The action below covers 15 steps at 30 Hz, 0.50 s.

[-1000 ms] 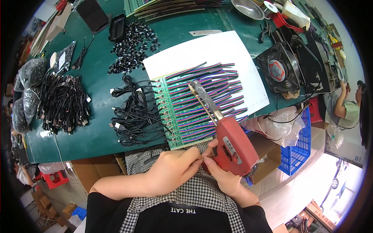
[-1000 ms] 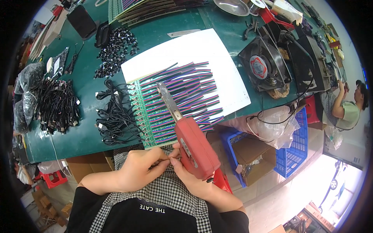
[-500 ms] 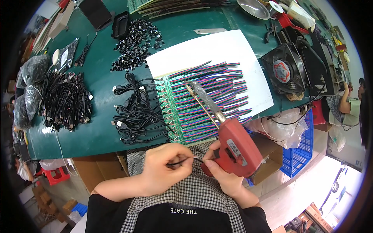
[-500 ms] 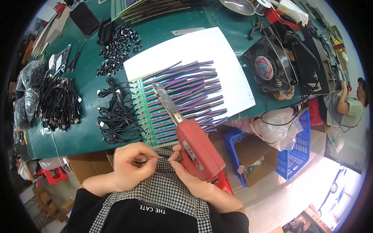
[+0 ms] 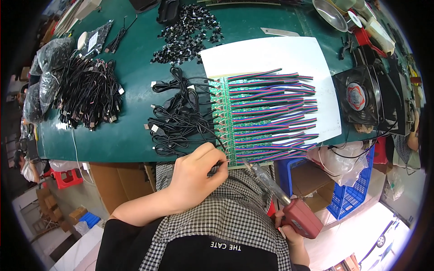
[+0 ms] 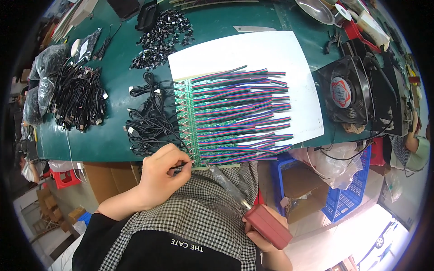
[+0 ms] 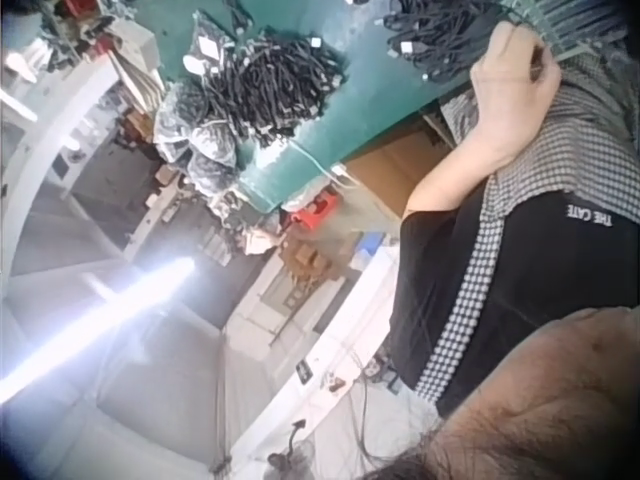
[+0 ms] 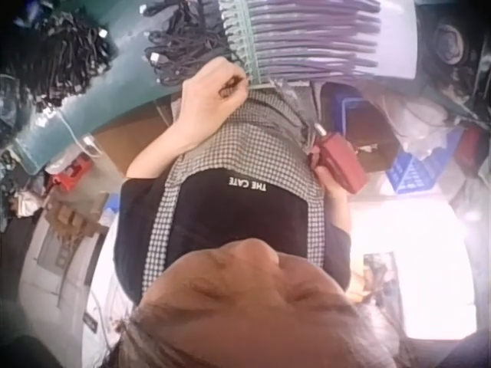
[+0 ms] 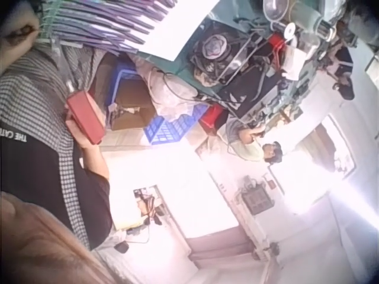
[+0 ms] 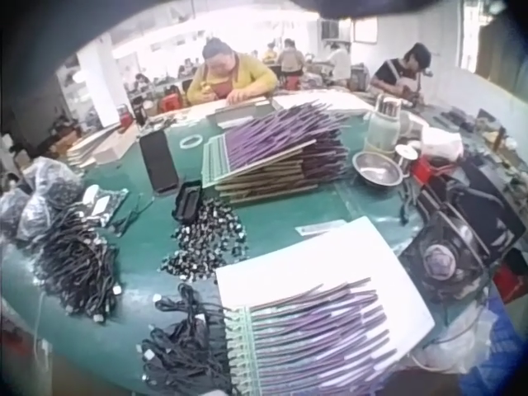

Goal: The person attaches wires to a circuit board using a handheld soldering gun.

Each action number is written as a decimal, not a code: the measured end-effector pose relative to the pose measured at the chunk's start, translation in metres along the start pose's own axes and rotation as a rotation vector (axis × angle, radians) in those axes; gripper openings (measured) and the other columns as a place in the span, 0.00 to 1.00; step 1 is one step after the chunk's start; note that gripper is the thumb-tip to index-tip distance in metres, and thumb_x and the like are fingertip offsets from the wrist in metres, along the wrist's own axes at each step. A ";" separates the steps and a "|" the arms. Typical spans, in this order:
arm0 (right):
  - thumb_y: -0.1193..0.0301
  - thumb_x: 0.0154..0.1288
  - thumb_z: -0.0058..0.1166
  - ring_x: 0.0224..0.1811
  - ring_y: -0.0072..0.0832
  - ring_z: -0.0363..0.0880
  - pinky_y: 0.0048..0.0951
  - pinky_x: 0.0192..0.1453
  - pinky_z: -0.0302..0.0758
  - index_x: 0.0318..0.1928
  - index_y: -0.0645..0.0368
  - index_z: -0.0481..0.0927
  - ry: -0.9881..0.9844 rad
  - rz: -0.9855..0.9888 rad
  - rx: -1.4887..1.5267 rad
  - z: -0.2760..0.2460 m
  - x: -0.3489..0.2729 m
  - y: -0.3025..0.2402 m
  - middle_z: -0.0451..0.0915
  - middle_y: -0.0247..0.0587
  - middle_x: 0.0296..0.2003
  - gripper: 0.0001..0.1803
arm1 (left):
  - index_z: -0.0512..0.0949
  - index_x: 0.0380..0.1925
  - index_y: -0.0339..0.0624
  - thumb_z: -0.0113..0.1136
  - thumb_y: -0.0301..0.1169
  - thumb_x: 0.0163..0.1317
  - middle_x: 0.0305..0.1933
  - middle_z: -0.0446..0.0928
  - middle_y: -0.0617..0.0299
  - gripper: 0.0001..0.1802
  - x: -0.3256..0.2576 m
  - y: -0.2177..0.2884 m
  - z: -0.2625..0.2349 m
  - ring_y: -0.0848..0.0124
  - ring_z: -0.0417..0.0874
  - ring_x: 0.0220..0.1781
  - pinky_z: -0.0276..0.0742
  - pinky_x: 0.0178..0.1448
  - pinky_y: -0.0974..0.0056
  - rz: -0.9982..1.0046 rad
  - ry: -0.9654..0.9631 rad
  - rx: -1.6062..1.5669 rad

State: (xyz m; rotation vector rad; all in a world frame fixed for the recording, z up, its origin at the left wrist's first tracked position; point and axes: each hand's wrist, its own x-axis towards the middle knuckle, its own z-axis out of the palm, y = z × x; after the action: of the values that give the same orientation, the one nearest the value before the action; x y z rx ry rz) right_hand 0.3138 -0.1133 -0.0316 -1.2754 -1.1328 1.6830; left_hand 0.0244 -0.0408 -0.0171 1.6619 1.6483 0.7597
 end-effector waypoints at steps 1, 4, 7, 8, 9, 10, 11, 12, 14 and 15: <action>0.64 0.48 0.70 0.20 0.23 0.75 0.22 0.28 0.71 0.42 0.74 0.77 -0.001 0.002 -0.001 -0.002 -0.001 0.003 0.79 0.39 0.22 0.27 | 0.74 0.27 0.41 0.64 0.22 0.50 0.27 0.71 0.61 0.07 0.001 0.000 0.001 0.65 0.75 0.19 0.71 0.22 0.63 -0.002 0.000 -0.001; 0.64 0.48 0.70 0.22 0.23 0.76 0.22 0.27 0.71 0.45 0.76 0.76 -0.027 -0.051 -0.094 -0.003 -0.001 0.005 0.80 0.39 0.25 0.30 | 0.74 0.27 0.41 0.64 0.23 0.50 0.27 0.69 0.61 0.07 0.001 0.000 0.003 0.64 0.75 0.18 0.71 0.22 0.62 0.013 0.000 0.059; 0.63 0.48 0.70 0.23 0.24 0.77 0.23 0.28 0.72 0.48 0.77 0.75 -0.015 0.032 -0.007 0.001 0.002 0.000 0.81 0.39 0.27 0.33 | 0.73 0.27 0.41 0.63 0.23 0.50 0.27 0.68 0.61 0.07 0.001 -0.001 0.004 0.64 0.74 0.18 0.70 0.21 0.61 0.037 0.009 0.078; 0.63 0.48 0.70 0.23 0.24 0.78 0.23 0.29 0.73 0.49 0.77 0.75 -0.011 0.037 -0.011 0.002 0.002 0.001 0.81 0.40 0.28 0.34 | 0.73 0.27 0.41 0.63 0.23 0.50 0.27 0.68 0.61 0.07 0.001 -0.001 0.003 0.64 0.74 0.18 0.70 0.21 0.61 0.033 0.004 0.074; 0.63 0.47 0.70 0.24 0.24 0.78 0.23 0.29 0.73 0.50 0.77 0.75 -0.007 0.042 -0.016 0.002 0.002 0.002 0.81 0.40 0.29 0.35 | 0.73 0.26 0.41 0.63 0.23 0.50 0.27 0.68 0.61 0.07 0.001 -0.001 0.003 0.63 0.75 0.18 0.70 0.21 0.61 0.029 -0.002 0.069; 0.63 0.47 0.70 0.24 0.24 0.78 0.23 0.29 0.73 0.50 0.77 0.75 -0.007 0.043 -0.016 0.001 0.002 0.004 0.81 0.40 0.29 0.35 | 0.73 0.26 0.41 0.63 0.23 0.50 0.27 0.68 0.61 0.07 0.001 -0.001 0.003 0.63 0.75 0.18 0.70 0.21 0.61 0.029 -0.002 0.068; 0.63 0.47 0.71 0.24 0.24 0.79 0.23 0.30 0.74 0.51 0.77 0.75 -0.001 0.029 -0.025 0.000 0.001 0.006 0.82 0.40 0.29 0.36 | 0.73 0.26 0.41 0.63 0.23 0.50 0.27 0.68 0.61 0.07 0.002 -0.001 0.002 0.63 0.74 0.18 0.70 0.21 0.61 0.025 -0.011 0.064; 0.62 0.46 0.71 0.24 0.25 0.79 0.23 0.30 0.74 0.52 0.76 0.75 0.004 0.015 -0.034 -0.001 0.000 0.009 0.82 0.41 0.29 0.36 | 0.73 0.26 0.41 0.63 0.23 0.50 0.27 0.68 0.61 0.07 0.002 -0.001 0.002 0.63 0.74 0.18 0.70 0.21 0.61 0.020 -0.020 0.060; 0.62 0.46 0.71 0.24 0.25 0.79 0.23 0.31 0.74 0.53 0.76 0.75 -0.024 -0.018 -0.126 -0.009 -0.003 0.017 0.82 0.40 0.28 0.37 | 0.73 0.26 0.41 0.63 0.23 0.50 0.27 0.68 0.61 0.07 0.002 -0.001 0.001 0.63 0.74 0.18 0.70 0.21 0.61 0.021 -0.018 0.050; 0.62 0.46 0.71 0.25 0.26 0.80 0.23 0.31 0.74 0.54 0.75 0.74 -0.049 -0.050 -0.218 -0.012 -0.004 0.019 0.82 0.40 0.28 0.38 | 0.73 0.26 0.41 0.63 0.23 0.50 0.27 0.68 0.61 0.07 0.002 -0.001 0.001 0.63 0.74 0.17 0.70 0.21 0.61 0.023 -0.017 0.039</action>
State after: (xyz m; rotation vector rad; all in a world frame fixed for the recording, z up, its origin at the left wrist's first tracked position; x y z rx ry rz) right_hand 0.3252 -0.1208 -0.0501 -1.3318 -1.3972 1.5959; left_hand 0.0248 -0.0385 -0.0182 1.7125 1.6449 0.7265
